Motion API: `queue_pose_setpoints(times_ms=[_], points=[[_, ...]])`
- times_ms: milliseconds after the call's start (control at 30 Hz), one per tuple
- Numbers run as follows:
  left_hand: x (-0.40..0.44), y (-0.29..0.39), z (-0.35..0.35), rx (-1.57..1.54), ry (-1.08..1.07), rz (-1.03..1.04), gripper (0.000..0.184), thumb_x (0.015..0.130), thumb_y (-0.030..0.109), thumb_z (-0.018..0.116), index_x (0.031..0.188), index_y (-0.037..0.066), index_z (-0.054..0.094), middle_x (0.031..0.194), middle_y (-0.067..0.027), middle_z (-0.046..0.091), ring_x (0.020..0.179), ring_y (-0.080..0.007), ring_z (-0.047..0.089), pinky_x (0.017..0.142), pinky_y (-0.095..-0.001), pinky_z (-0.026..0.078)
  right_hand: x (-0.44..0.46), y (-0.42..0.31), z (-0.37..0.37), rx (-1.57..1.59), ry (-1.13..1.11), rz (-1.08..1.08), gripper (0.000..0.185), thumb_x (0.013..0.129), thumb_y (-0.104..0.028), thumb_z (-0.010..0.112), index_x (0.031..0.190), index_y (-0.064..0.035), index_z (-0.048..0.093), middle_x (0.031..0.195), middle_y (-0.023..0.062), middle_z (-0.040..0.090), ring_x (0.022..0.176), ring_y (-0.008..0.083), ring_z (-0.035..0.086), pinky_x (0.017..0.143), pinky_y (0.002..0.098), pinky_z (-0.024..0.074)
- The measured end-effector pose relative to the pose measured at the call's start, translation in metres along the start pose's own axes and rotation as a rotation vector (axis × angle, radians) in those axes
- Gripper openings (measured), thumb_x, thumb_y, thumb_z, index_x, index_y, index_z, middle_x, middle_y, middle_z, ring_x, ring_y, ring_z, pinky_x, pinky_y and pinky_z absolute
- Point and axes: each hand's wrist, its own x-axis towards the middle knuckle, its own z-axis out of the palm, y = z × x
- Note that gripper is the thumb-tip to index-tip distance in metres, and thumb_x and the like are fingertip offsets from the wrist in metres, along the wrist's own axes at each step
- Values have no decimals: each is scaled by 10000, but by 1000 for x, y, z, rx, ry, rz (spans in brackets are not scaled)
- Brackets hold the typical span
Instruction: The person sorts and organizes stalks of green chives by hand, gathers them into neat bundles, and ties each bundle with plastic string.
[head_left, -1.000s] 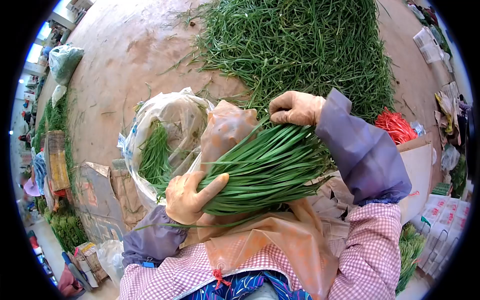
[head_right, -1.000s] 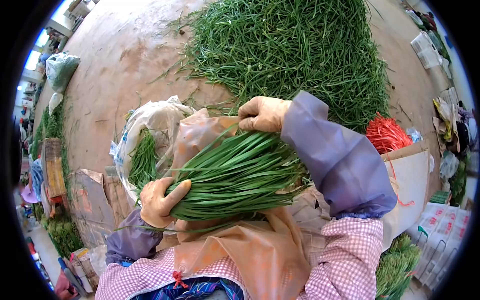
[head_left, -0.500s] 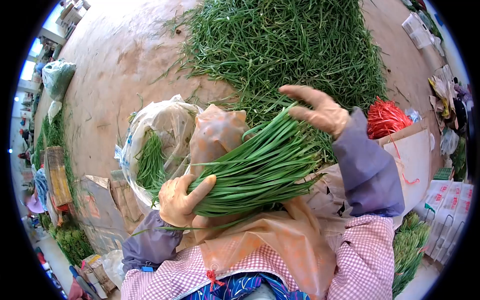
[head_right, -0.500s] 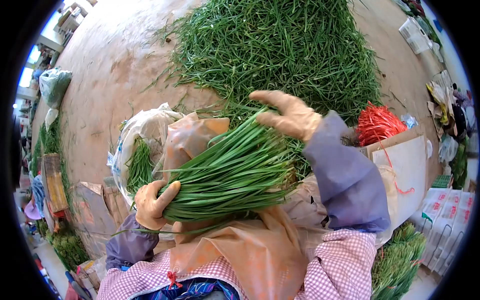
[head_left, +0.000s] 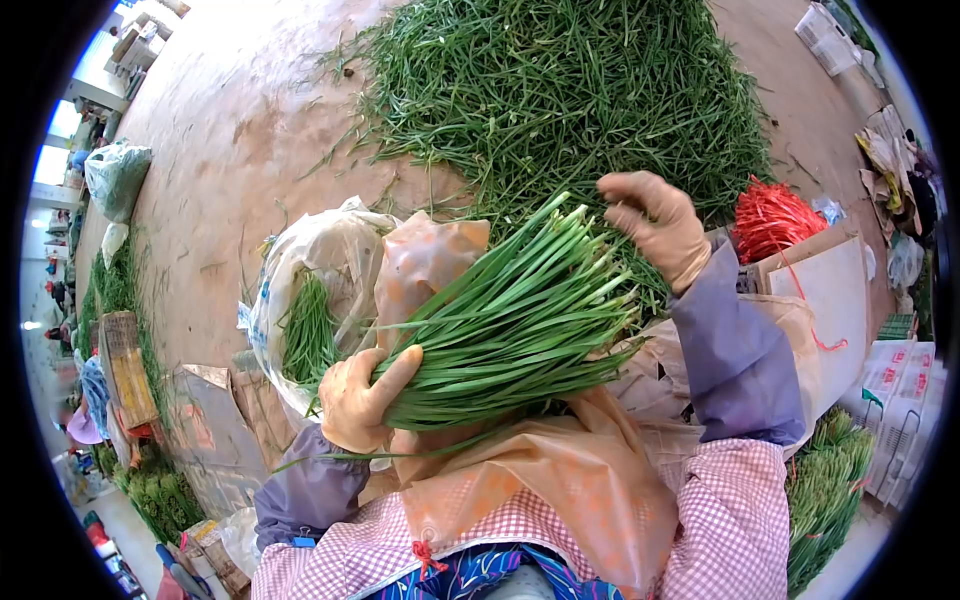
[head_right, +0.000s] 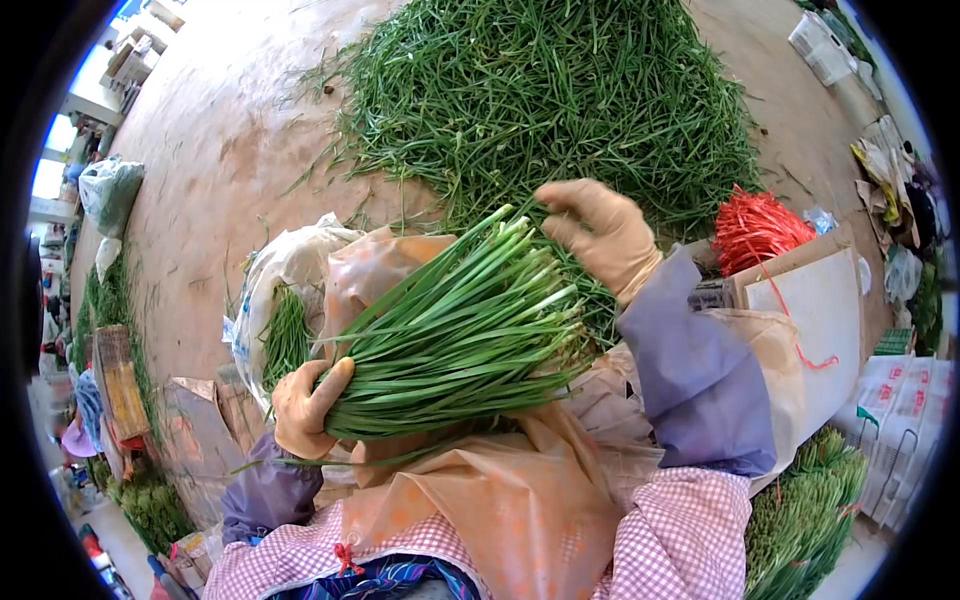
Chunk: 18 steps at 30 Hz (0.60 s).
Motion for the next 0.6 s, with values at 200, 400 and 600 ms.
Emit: queue_pose_setpoints(times_ms=[200, 400, 600], points=[[5, 2, -2, 16, 3, 22, 737, 615, 164, 731, 1334, 192, 573, 978, -147, 598, 756, -319, 615, 629, -415, 479, -2, 1, 24, -681, -62, -608, 357, 762, -44, 699, 1096, -166, 667, 819, 60, 664, 688, 263, 644, 581, 371, 513], [4, 1, -4, 10, -10, 16, 749, 620, 202, 746, 1346, 190, 562, 955, -139, 598, 729, -312, 615, 619, -412, 489, -24, 99, -15, -401, 328, 19, 216, 982, -239, 502, 951, -123, 682, 718, 116, 650, 692, 315, 638, 611, 396, 508], [28, 10, -27, 42, -131, 13, 732, 674, 190, 729, 1378, 216, 528, 879, -118, 598, 696, -309, 618, 593, -416, 482, -68, 101, 4, 112, 57, 663, 600, 914, -360, 659, 1428, -147, 435, 1264, 127, 581, 925, 196, 582, 766, 372, 498]])
